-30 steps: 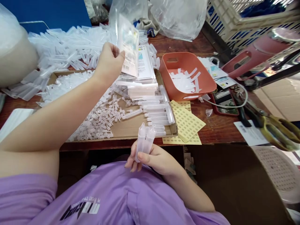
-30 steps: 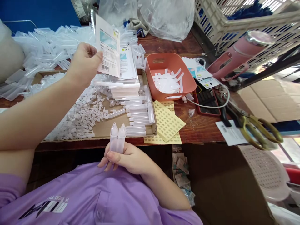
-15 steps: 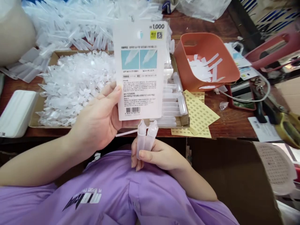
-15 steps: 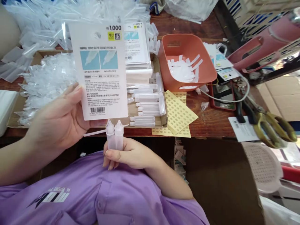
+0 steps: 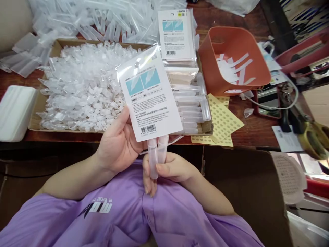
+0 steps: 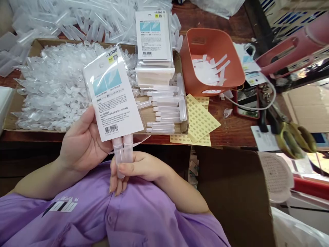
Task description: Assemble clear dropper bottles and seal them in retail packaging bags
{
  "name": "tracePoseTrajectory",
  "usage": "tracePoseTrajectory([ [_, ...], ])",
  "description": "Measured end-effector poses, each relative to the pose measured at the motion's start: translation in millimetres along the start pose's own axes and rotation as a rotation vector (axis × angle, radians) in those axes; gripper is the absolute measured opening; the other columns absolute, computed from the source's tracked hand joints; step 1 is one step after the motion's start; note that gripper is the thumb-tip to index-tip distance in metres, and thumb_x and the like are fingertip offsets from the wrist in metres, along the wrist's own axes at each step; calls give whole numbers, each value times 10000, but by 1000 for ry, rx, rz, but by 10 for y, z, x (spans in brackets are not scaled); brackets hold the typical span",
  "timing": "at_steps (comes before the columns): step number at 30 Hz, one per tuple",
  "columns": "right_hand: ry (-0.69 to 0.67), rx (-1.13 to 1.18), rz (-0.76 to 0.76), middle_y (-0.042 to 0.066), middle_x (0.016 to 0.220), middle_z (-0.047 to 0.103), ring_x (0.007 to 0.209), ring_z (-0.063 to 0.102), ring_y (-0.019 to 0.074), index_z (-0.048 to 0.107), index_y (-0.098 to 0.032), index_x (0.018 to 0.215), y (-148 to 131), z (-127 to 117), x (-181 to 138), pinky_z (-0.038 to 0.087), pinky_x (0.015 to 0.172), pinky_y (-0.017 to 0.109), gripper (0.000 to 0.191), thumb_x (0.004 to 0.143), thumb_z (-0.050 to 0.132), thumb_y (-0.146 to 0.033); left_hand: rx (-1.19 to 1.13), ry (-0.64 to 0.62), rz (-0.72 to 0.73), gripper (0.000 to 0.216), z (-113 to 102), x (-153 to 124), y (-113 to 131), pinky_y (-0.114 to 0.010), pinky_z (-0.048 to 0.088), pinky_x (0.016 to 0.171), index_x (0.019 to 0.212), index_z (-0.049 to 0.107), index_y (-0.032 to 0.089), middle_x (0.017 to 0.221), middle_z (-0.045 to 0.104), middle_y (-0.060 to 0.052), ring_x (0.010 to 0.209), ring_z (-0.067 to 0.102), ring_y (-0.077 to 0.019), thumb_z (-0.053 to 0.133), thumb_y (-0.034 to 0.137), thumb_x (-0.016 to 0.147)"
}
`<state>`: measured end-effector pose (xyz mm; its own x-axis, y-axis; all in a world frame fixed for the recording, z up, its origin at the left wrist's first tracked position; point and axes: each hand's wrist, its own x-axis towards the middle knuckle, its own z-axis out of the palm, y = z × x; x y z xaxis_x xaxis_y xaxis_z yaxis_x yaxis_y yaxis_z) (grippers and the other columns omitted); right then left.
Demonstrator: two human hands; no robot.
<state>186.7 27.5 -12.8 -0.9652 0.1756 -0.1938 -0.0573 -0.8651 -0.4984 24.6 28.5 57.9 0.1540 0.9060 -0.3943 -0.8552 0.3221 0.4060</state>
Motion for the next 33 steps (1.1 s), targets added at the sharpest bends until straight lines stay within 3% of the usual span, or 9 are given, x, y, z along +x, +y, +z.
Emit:
tracePoseTrajectory([
  [4,111,31,39,21,643,675,500,646,113,596,-122,877,-24,45,-11,516,465,189,486,743,759,-559,60,-30,-48,360,-61,-32,-17,-310,627,842,1018,706,155,1043,790,-28,957,745,-175,370,284,1040],
  [7,288,17,-7,-10,582,630,426,572,67,597,-124,784,-62,100,-27,485,423,152,445,738,774,-530,167,5,-68,152,-101,-80,-20,-274,632,726,1044,679,172,1017,787,-30,872,748,-183,568,191,943],
  [10,425,9,-86,-49,554,573,391,455,23,588,-142,758,-98,155,11,470,410,135,414,734,785,-506,245,46,-87,274,-126,-119,-52,-228,605,637,1080,646,204,981,779,-11,757,722,-146,650,60,846],
  [13,485,-96,-126,-55,576,541,412,409,27,595,-156,814,-139,193,49,457,403,154,449,715,779,-554,287,39,-128,260,-141,-124,-77,-247,577,518,1094,637,208,949,772,-24,581,670,-133,636,95,859],
  [18,515,-578,-153,1,841,616,646,566,82,520,-209,1235,-216,213,-215,499,558,186,741,681,769,-632,227,101,-131,380,-155,-106,9,-280,636,694,1219,629,238,1058,767,-21,815,748,-183,622,94,868],
  [20,660,-875,-210,27,957,624,730,599,104,405,-236,1370,-235,205,-403,528,645,222,864,685,783,-604,208,117,-135,437,-159,-104,56,-309,642,766,1283,604,254,1059,770,-16,876,753,-193,612,92,877],
  [23,899,-1342,-478,101,1268,557,1069,616,199,203,-311,1507,-273,171,-579,541,926,365,1049,687,829,-495,237,119,-140,452,-160,-101,79,-351,650,757,1318,590,231,1079,767,-46,876,756,-220,607,110,883],
  [27,705,-1666,-521,115,1565,340,1427,387,315,135,-347,1559,-390,138,-503,377,1155,525,1080,715,781,-543,288,102,-153,434,-147,-95,27,-400,631,843,1315,599,235,1203,727,-65,992,735,-251,624,148,891],
  [33,637,-1796,-501,93,1534,416,1374,464,310,202,-317,1568,-504,178,-268,457,1097,471,949,793,667,-608,247,46,-136,465,-153,-94,-53,-405,595,918,1350,565,307,1261,700,-28,1113,687,-254,618,170,910],
])
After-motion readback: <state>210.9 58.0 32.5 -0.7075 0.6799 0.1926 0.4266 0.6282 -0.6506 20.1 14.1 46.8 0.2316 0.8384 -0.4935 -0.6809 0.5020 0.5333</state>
